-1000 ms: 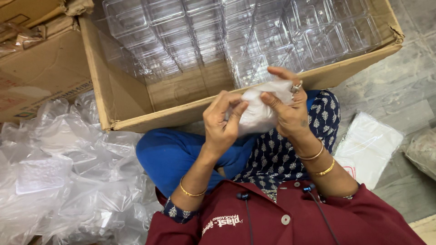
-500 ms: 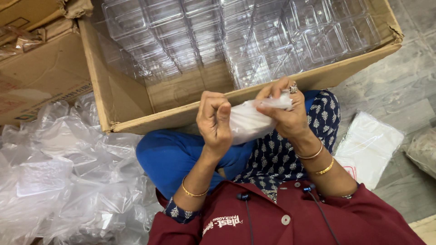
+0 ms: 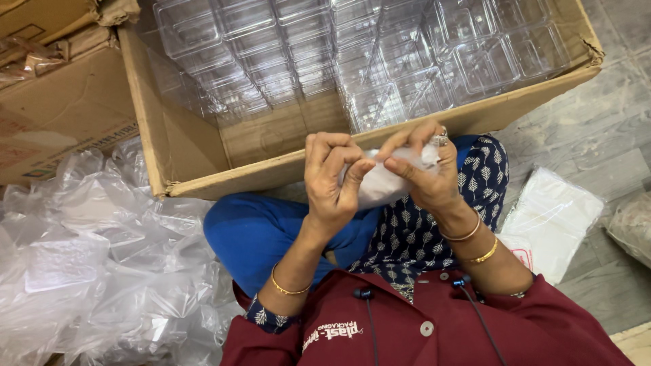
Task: The person sits on the floor in front of a large cardboard box filled with clear plastic containers. They open plastic bags one at a time, place containers into each bag, and set the filled bags aside, repeating the process continuously.
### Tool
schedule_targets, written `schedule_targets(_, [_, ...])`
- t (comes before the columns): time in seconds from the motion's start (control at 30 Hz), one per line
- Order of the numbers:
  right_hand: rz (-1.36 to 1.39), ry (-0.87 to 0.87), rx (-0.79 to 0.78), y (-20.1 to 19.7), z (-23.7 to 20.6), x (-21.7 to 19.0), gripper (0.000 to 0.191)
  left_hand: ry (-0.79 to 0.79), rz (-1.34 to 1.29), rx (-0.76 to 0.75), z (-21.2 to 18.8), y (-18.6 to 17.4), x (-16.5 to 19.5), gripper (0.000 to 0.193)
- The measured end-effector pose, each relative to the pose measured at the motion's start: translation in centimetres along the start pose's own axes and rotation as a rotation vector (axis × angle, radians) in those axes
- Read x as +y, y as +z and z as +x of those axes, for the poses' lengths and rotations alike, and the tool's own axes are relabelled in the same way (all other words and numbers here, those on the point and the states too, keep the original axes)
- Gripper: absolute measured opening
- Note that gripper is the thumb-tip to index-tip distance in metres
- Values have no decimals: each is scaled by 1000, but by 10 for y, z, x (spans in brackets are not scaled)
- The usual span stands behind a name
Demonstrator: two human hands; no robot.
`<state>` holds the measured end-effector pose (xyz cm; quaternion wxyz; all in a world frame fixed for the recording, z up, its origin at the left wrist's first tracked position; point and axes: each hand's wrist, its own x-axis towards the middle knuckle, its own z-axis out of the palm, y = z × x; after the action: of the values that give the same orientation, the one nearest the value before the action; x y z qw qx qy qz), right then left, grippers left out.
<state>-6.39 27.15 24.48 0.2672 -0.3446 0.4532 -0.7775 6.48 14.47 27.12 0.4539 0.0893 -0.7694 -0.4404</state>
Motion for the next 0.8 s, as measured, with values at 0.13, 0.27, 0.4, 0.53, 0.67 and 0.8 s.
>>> schedule_targets(0.13, [-74, 116, 44, -3, -3, 1, 22, 2, -26, 0, 0, 0, -3, 17])
schedule_targets(0.27, [-167, 108, 65, -9, -6, 5, 9, 22, -26, -24, 2, 1, -3, 15])
schedule_targets(0.4, [-66, 24, 42, -6, -4, 2, 20, -4, 53, 23, 6, -1, -1, 14])
schedule_targets(0.53, [-51, -26, 92, 5, 1, -8, 30, 44, 0, -50, 11, -6, 3, 18])
schedule_targets(0.67, [-146, -32, 199, 13, 3, -14, 37, 42, 39, -68, 13, -5, 7, 9])
schedule_targets(0.8, [-524, -193, 64, 13, 5, -15, 11, 45, -8, -68, 12, -3, 7, 17])
